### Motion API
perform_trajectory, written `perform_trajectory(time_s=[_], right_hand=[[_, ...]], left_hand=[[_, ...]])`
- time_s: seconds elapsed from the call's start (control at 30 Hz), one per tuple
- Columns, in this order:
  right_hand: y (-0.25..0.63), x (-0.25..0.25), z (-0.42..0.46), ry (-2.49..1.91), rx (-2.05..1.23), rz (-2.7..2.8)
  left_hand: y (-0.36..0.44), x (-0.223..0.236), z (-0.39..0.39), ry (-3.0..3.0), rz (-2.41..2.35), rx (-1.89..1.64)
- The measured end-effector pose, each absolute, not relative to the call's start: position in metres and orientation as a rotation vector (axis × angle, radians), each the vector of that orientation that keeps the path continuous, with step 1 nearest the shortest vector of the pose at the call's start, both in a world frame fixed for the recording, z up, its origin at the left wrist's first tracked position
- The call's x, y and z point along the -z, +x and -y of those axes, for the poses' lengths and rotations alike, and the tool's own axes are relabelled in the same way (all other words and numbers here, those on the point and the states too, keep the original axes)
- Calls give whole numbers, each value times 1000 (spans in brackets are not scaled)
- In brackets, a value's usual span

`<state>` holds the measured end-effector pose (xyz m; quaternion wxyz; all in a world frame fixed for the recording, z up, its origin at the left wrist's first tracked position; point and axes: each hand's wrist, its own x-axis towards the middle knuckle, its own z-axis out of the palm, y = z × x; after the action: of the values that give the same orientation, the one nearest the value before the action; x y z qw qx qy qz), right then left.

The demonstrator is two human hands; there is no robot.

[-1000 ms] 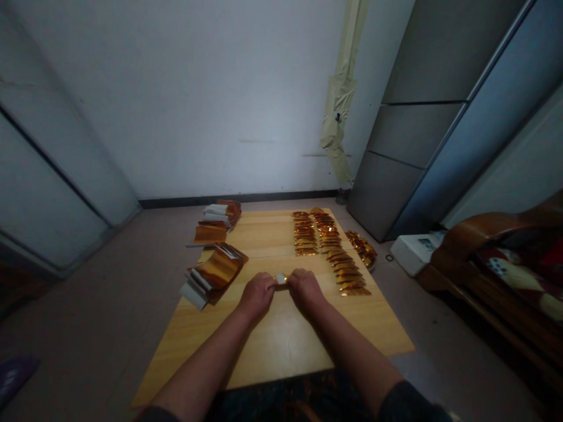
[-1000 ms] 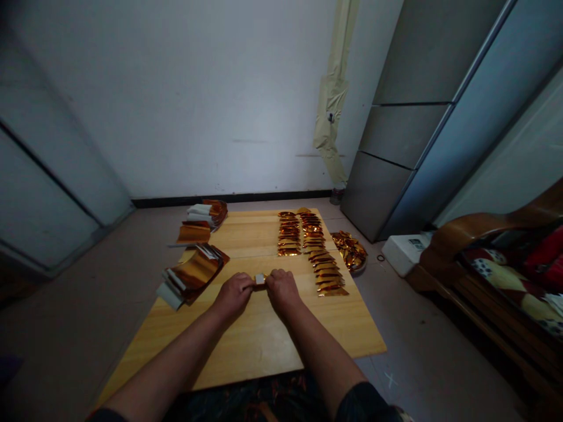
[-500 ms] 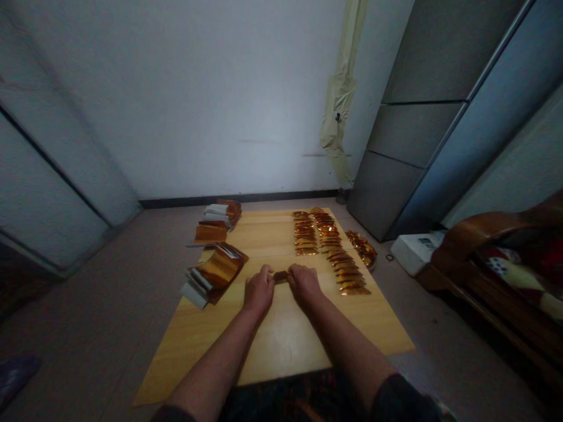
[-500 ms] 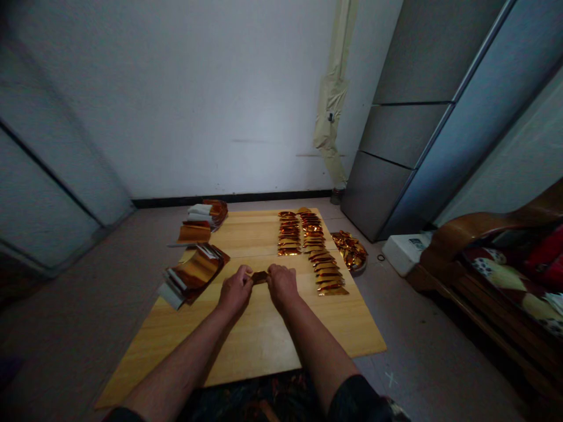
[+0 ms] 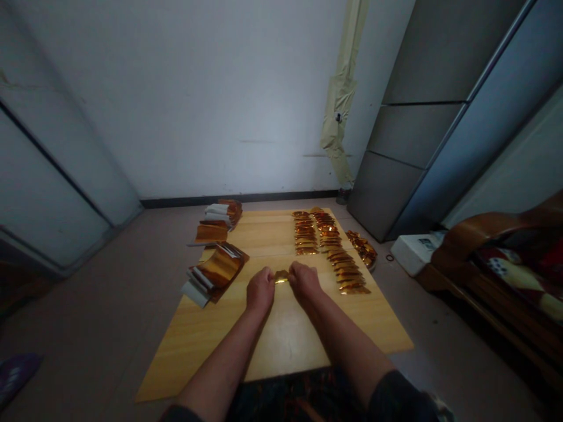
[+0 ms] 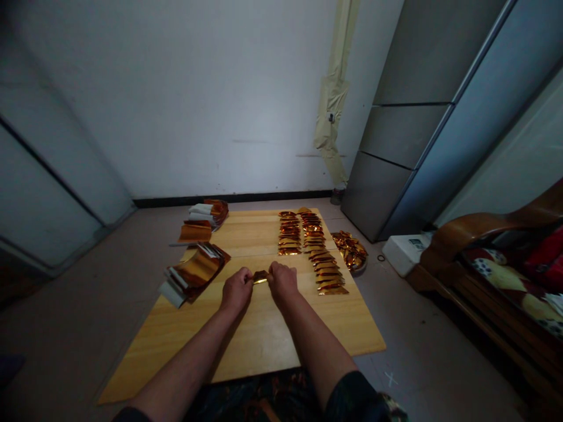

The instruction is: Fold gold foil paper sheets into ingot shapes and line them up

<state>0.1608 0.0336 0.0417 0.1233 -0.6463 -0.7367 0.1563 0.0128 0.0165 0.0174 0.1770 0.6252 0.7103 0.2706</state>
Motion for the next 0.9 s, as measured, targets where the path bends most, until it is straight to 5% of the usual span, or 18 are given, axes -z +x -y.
perform_trajectory(time_s=[0.9], right_hand=[[159,-37,-32,-1850,-313,2293]], left_hand=[[6,-39,-27,1666,-2129,-341]])
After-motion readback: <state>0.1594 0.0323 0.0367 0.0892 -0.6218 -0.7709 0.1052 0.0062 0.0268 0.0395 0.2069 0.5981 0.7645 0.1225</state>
